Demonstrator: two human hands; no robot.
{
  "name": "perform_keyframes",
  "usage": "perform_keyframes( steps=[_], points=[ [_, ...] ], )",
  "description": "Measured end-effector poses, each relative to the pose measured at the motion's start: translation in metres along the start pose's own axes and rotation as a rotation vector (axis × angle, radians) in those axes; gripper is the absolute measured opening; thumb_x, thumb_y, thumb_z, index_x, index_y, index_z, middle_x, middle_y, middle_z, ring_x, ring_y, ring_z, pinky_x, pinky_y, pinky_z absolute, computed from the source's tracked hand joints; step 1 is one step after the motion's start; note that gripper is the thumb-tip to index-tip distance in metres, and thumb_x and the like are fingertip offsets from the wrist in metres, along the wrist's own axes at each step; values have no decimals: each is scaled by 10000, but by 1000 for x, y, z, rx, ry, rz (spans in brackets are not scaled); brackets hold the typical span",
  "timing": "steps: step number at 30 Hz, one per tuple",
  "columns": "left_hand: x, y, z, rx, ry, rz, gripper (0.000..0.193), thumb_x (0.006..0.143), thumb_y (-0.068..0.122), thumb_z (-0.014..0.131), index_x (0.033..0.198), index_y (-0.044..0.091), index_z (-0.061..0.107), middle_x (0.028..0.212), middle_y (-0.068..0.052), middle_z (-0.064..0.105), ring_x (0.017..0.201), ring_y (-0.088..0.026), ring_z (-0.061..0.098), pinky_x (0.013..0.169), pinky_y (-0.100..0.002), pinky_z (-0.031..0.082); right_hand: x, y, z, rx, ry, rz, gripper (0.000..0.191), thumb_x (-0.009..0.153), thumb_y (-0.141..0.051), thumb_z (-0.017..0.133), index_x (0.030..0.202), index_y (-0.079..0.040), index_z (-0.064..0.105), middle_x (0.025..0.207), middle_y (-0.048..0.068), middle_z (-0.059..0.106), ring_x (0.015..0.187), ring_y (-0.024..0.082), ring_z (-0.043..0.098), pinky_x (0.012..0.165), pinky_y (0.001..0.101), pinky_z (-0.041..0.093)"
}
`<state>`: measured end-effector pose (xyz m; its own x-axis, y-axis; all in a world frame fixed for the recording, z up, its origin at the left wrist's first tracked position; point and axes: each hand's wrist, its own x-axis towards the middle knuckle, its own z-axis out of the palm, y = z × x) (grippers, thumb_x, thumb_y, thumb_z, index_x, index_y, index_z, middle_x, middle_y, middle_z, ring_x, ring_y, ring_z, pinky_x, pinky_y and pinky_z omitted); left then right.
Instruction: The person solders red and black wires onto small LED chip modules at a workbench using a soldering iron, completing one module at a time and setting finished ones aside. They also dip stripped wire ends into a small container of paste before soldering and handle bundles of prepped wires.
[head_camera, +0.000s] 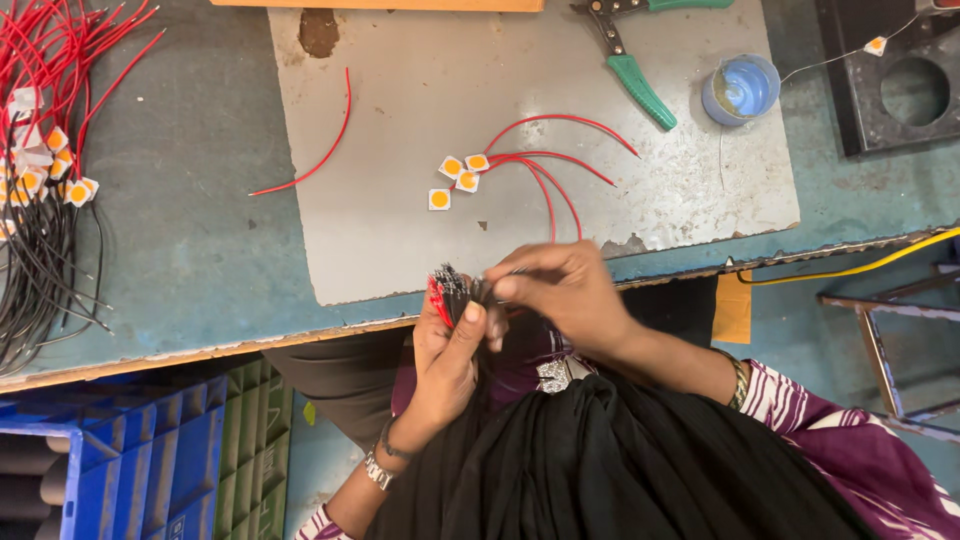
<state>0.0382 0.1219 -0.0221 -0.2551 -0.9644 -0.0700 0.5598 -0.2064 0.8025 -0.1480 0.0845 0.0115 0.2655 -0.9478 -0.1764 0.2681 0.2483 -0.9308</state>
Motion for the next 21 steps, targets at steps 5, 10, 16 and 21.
perform_keyframes(
  steps=[5,10,16,21],
  points=[
    [-10,34,4,24,-113,-44,253,1077,243,623,1119,37,482,845,-37,548,754,-122,497,670,-270,431,10,-54,-75,-734,249,-916,41,961,-18,558,936,-41,580,938,46,652,934,155,623,844,254,509],
    [-63,151,-1,798,312,-54,333,778,89,753,1098,27,684,933,-37,691,831,-98,642,755,-261,546,-15,-102,-138,38,215,-730,63,986,-87,663,974,-27,652,907,73,679,851,170,624,776,275,474],
    [-44,223,-21,1630,448,490,236,1083,59,684,1284,-13,584,1103,-134,632,949,-213,615,881,-306,489,-17,-82,-117,59,105,-678,169,1016,-170,790,1019,-9,738,870,106,710,753,189,624,694,301,432],
    [27,205,-24,2159,353,476,465,898,193,800,1275,-30,642,1083,-212,681,923,-400,651,848,-579,475,-22,-72,-87,-11,75,-631,185,939,-144,845,997,12,765,856,117,717,752,193,631,689,316,441]
  ],
)
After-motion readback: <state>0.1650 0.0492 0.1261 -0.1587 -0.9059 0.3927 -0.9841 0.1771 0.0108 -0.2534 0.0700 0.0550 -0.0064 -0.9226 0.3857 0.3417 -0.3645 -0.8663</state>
